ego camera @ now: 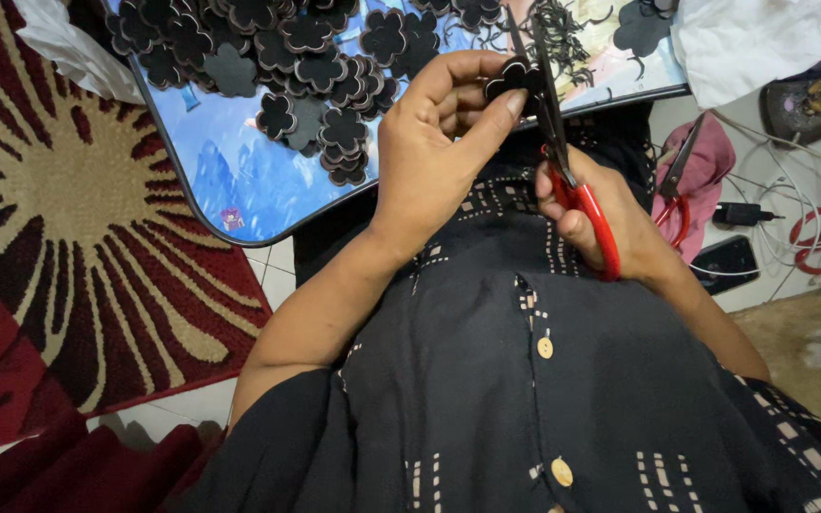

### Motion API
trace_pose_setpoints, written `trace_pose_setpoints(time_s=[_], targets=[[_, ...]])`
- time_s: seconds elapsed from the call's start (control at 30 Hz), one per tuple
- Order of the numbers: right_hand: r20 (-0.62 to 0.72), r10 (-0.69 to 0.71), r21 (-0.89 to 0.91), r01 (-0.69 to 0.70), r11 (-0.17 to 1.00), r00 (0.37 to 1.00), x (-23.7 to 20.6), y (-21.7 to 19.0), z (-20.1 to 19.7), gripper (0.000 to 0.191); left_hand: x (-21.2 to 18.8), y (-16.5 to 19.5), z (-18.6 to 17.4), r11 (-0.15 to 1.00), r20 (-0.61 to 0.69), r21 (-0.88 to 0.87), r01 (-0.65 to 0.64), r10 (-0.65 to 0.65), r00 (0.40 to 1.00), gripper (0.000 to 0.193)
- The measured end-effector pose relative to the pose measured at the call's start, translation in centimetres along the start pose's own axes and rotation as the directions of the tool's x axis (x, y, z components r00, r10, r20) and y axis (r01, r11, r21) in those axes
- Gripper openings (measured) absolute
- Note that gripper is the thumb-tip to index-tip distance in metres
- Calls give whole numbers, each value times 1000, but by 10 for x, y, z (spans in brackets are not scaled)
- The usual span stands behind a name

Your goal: The person sits on the floor holding a black flower-shaped fabric piece in one hand and red-handled scissors in the other, cutting small notches along the petal edges of the piece. They rotate the piece between cuts and place finished pieces on a pile of similar flower cutouts on a tray in front of them.

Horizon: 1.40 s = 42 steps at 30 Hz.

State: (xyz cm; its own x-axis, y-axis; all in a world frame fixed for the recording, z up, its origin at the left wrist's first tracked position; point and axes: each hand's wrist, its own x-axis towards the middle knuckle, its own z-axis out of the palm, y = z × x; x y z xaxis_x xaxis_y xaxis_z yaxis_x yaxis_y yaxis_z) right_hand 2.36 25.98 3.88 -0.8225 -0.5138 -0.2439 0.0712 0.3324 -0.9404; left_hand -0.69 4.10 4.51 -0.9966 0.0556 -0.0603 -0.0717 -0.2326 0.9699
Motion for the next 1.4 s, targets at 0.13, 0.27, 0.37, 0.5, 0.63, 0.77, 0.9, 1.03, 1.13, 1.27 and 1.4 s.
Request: trace_pose_setpoints(time_s=[0.13, 0.27, 0.37, 0.5, 0.63, 0.77, 0.9, 1.03, 1.13, 1.27, 1.4], targets=[[17, 1, -17, -1, 1000, 1000, 1, -2, -2, 91, 1, 1, 1, 999, 17, -8, -40, 40, 999, 26], [31, -9, -22, 10, 1000, 999, 1, -4, -4, 92, 0, 3, -1, 1000, 23, -5, -15, 15, 1000, 27], [21, -16, -44, 17, 999, 1000, 1, -4, -4, 91, 1, 4, 0, 1000, 21, -10, 9, -9, 1000, 27], [1, 2, -54, -2, 999, 1000, 0, -3, -2, 88, -1, 5, -1, 1000, 22, -2, -7, 7, 1000, 27], [3, -9, -19, 9, 1000, 1000, 0, -3, -2, 86, 0, 4, -2, 1000, 21, -30, -3, 4, 1000, 28], [9, 1, 14, -1, 1000, 1000, -1, -2, -3, 84, 0, 3, -3, 1000, 11, -1, 13, -13, 1000, 28], [14, -3, 42, 3, 999, 1000, -2, 0, -4, 81, 2, 2, -5, 1000, 8, -4, -6, 6, 1000, 29], [16, 1, 51, -1, 999, 1000, -3, 2, -5, 79, 2, 1, -5, 1000, 5, 8, -13, 13, 1000, 28], [15, 6, 48, -7, 999, 1000, -3, 4, -6, 78, 3, -1, -6, 999, 9, 28, -37, 37, 999, 28], [28, 21, 90, -24, 996, 999, -3, 4, -4, 80, 5, -7, -7, 999, 36, -9, -38, 39, 999, 28], [25, -52, 10, 52, 999, 998, 1, 4, -3, 88, 7, -17, -6, 991, 46, -131, 21, -15, 999, 28]])
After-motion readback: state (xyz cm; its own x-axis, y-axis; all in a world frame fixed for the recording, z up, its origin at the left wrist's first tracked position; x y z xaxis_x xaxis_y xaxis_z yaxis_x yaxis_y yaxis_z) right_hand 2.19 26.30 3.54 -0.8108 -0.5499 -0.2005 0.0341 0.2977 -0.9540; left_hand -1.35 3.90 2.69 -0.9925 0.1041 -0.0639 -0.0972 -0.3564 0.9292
